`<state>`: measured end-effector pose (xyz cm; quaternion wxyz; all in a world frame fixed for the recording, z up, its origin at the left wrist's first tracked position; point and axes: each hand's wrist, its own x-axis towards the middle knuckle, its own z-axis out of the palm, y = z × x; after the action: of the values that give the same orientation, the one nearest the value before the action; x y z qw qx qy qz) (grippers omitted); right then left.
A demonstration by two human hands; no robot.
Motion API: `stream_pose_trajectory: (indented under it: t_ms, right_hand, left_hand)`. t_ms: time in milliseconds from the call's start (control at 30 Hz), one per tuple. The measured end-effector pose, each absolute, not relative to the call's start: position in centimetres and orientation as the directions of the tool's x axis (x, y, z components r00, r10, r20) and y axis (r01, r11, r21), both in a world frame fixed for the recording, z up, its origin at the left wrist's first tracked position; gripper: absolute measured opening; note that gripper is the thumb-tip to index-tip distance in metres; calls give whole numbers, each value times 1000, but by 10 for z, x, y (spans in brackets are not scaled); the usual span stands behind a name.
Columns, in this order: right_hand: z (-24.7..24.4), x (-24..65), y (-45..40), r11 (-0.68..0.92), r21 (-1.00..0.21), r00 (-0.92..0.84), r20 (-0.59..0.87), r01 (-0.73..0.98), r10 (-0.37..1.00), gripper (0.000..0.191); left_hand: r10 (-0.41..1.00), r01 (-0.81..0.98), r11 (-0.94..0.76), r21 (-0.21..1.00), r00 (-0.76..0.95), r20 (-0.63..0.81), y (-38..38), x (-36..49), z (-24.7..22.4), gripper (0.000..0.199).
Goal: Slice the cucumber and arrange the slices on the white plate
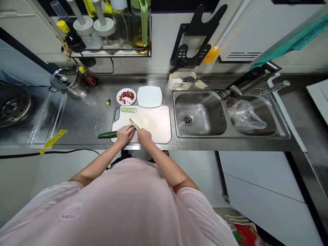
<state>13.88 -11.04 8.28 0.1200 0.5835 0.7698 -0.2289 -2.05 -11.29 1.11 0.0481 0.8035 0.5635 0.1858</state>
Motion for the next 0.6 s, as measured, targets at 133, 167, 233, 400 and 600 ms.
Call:
stream_pose_trajectory:
  t_ms: [133,167,233,400,600]
  right_hand:
    - [83,142,-114,220,-202,-290,-439,954,851,27]
    - [83,141,-114,221,-203,-291,-443,954,848,27]
    - [84,140,-111,218,-207,-292,-460,954,839,28]
    - [82,140,-108,213,-228,-297,-459,950,837,28]
    - [76,143,-113,195,-226,-279,-443,954,852,28]
  left_hand:
    - [927,888,-354,294,293,232,-113,-20,11,32]
    - [928,889,-353,293,292,230,-113,-20,11,32]
    - [929,890,-349,292,289,229,-113,-20,11,32]
    - [928,890,-352,289,293,229,-113,-20,11,33]
    - [927,884,-355,304,289,241,-114,-20,11,32]
